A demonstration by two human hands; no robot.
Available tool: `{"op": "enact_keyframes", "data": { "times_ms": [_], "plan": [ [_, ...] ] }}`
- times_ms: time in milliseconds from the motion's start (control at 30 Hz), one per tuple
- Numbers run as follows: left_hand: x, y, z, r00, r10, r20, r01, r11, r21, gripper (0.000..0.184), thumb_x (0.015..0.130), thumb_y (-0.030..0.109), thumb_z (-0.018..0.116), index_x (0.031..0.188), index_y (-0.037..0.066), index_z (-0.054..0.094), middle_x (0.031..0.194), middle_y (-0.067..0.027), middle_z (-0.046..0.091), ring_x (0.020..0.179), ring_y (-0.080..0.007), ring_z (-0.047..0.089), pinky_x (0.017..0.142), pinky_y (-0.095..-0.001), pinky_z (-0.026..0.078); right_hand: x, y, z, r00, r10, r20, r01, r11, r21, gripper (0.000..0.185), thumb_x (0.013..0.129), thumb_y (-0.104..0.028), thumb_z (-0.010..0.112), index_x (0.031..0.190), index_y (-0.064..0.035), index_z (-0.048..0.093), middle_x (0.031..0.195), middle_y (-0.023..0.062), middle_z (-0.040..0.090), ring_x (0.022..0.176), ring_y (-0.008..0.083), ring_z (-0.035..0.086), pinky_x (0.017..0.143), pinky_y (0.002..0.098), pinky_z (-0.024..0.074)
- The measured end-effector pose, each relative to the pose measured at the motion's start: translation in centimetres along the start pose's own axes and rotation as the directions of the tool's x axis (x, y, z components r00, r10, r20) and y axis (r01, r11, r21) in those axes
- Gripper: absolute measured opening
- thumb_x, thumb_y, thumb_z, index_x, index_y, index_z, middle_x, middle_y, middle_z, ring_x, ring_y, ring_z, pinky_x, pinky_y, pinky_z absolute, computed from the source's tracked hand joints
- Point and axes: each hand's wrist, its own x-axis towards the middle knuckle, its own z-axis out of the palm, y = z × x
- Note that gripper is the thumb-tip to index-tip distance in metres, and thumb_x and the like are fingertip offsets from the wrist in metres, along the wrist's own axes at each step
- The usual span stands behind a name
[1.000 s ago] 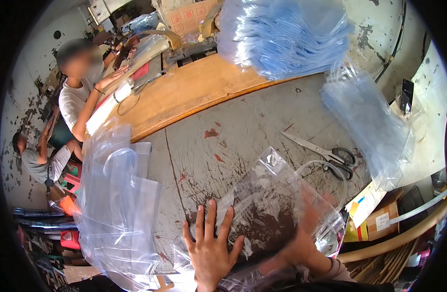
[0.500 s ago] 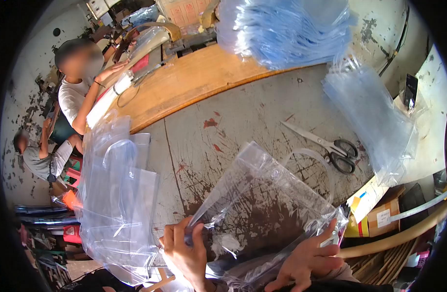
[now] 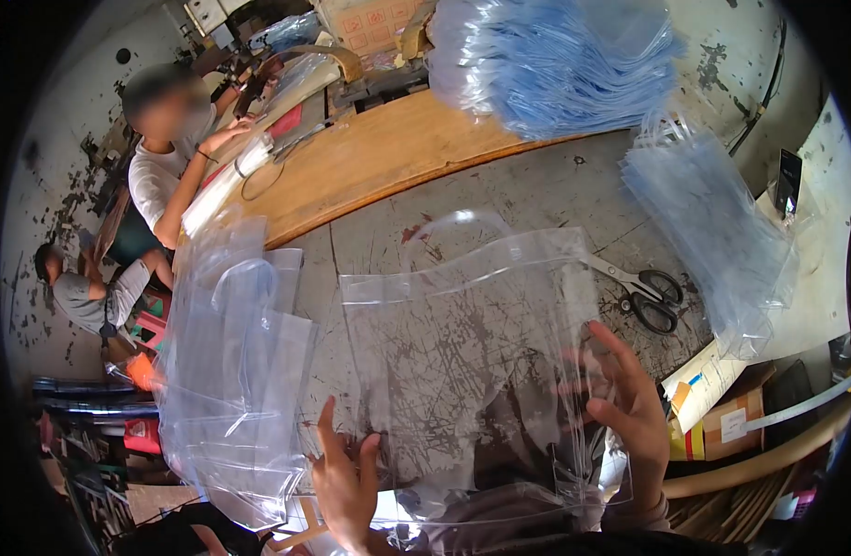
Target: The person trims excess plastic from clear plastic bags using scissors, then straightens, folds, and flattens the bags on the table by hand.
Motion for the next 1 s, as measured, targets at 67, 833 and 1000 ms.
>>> {"op": "enact_keyframes", "data": {
  "times_ms": [67,833,1000],
  "plan": [
    [-0.2,-0.7,-0.2,0.999,0.041,-0.012,-0.041,0.999,-0.009,0.051,0.085,0.006,0.06,0.132,0.005,0.041,0.06,-0.0082,0.058,0.05,-0.0191,0.058,0.047,-0.0315,0.042,-0.1,0.0,-0.4,0.999,0.033,-0.017,-0.033,0.999,0.035,0.072,0.083,0.007,0.056,0.144,-0.0011,0.018,0.136,0.0247,0.041,0.113,0.0309,0.055,0.084,0.0343,0.0531],
    [3.5,-0.1,3.2,0.965,0.1,-0.243,-0.227,0.785,-0.576,0.048,0.083,0.002,0.062,0.129,0.002,0.049,0.075,-0.0011,0.059,0.058,-0.0026,0.04,0.053,-0.0173,0.033,-0.7,1.1,-0.8,0.991,-0.135,-0.007,0.135,0.982,0.132,0.078,0.091,-0.046,0.051,0.141,0.0078,0.024,0.138,0.0247,0.04,0.124,0.0358,0.044,0.098,0.0444,0.0411],
    [3.4,0.0,3.0,0.982,0.087,-0.17,-0.169,0.808,-0.565,0.049,0.082,0.0,0.061,0.129,0.001,0.048,0.084,-0.0031,0.061,0.062,-0.0033,0.046,0.054,-0.0168,0.034,-0.5,0.1,-0.7,0.992,-0.085,0.092,0.063,0.972,0.227,0.067,0.09,-0.04,0.056,0.132,0.0077,0.039,0.13,0.0208,0.048,0.107,0.0286,0.057,0.091,0.0379,0.0471]
  ]
}}
